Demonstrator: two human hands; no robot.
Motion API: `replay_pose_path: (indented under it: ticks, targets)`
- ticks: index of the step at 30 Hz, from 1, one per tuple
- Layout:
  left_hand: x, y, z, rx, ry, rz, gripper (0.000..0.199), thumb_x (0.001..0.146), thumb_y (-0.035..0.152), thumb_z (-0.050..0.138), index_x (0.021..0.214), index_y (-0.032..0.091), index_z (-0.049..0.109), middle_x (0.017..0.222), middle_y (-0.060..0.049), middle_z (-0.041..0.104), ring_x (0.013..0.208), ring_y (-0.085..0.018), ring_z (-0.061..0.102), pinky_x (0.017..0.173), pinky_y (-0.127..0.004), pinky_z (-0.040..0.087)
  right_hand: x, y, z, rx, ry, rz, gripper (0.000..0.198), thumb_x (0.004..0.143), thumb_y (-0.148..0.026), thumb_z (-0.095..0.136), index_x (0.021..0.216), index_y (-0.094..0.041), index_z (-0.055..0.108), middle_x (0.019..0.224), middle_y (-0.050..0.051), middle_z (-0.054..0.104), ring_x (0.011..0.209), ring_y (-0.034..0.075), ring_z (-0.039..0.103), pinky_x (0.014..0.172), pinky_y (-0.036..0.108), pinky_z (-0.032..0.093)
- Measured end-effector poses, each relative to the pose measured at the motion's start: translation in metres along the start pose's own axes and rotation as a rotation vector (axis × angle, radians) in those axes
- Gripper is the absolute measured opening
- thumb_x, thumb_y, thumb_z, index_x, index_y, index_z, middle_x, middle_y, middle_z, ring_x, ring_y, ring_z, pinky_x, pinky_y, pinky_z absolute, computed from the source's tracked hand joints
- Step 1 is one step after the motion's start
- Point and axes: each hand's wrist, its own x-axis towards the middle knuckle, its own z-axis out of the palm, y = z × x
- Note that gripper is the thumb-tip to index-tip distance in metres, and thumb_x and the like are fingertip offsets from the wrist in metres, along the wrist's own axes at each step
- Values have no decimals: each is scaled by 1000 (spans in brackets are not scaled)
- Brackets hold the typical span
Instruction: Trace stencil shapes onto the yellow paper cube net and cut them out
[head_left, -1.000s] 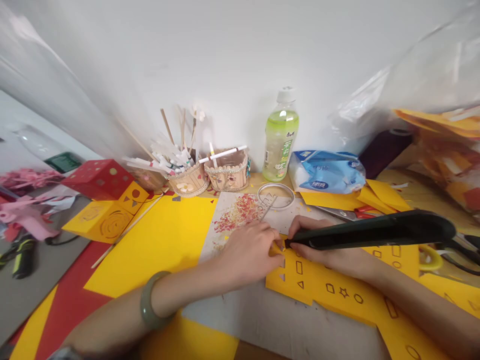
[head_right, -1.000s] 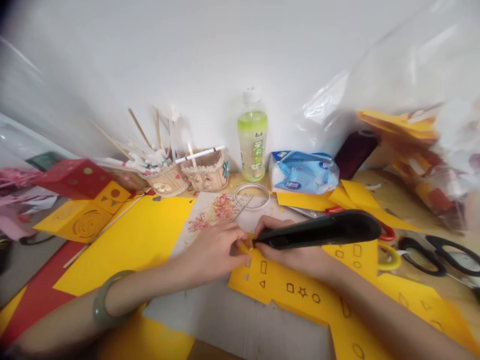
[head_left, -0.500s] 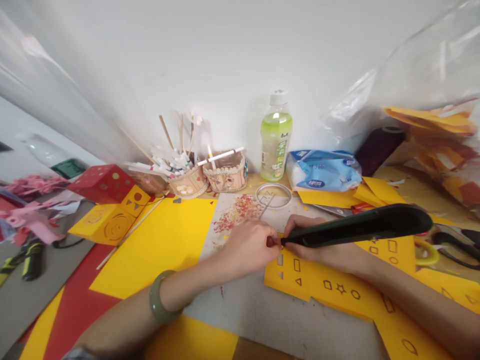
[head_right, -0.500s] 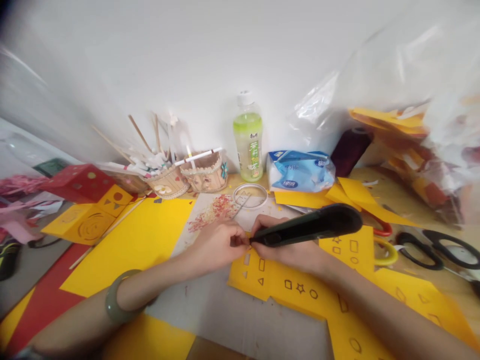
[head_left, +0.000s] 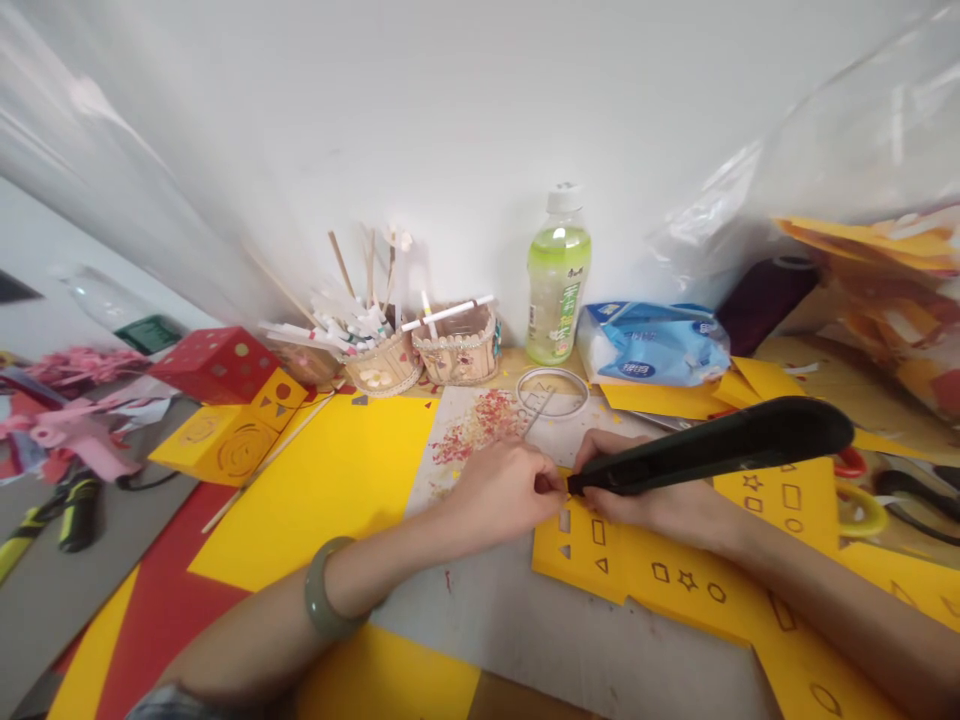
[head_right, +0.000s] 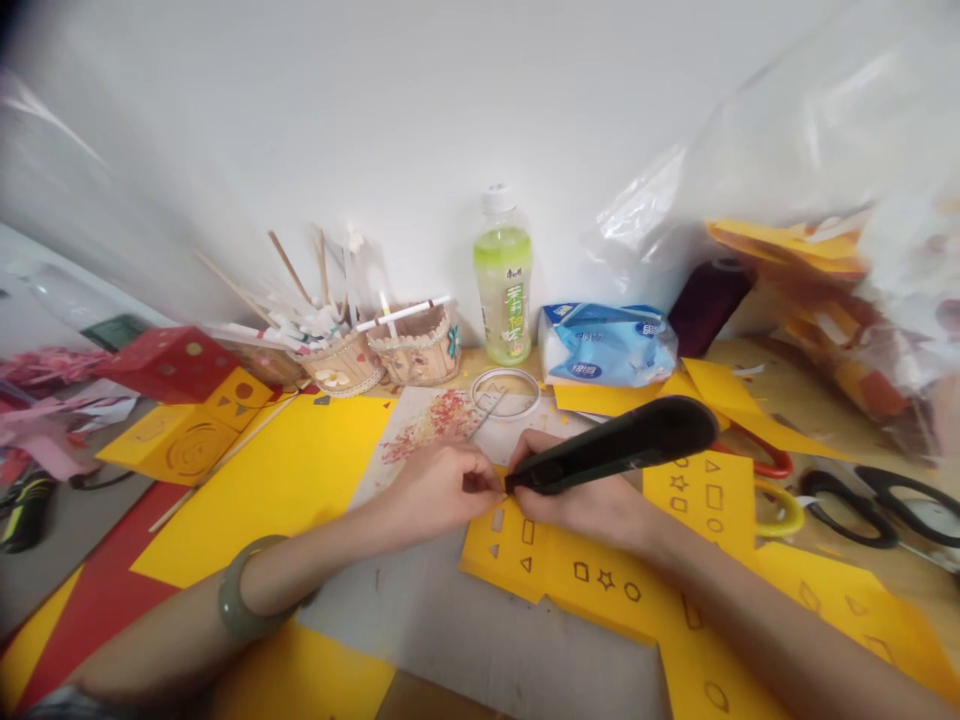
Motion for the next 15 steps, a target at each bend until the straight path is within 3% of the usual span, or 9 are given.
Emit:
replay_pose_path:
  ticks: [15]
  targets:
    - [1, 5, -7, -61, -93, -78, 13, 75, 18, 61, 79, 19, 74, 81, -1, 71, 76, -17, 63, 68, -26, 46, 0, 3, 2, 31, -6, 7, 5, 71, -22, 56, 71, -22, 51, 59, -4, 56, 52, 11, 49, 45, 22, 39]
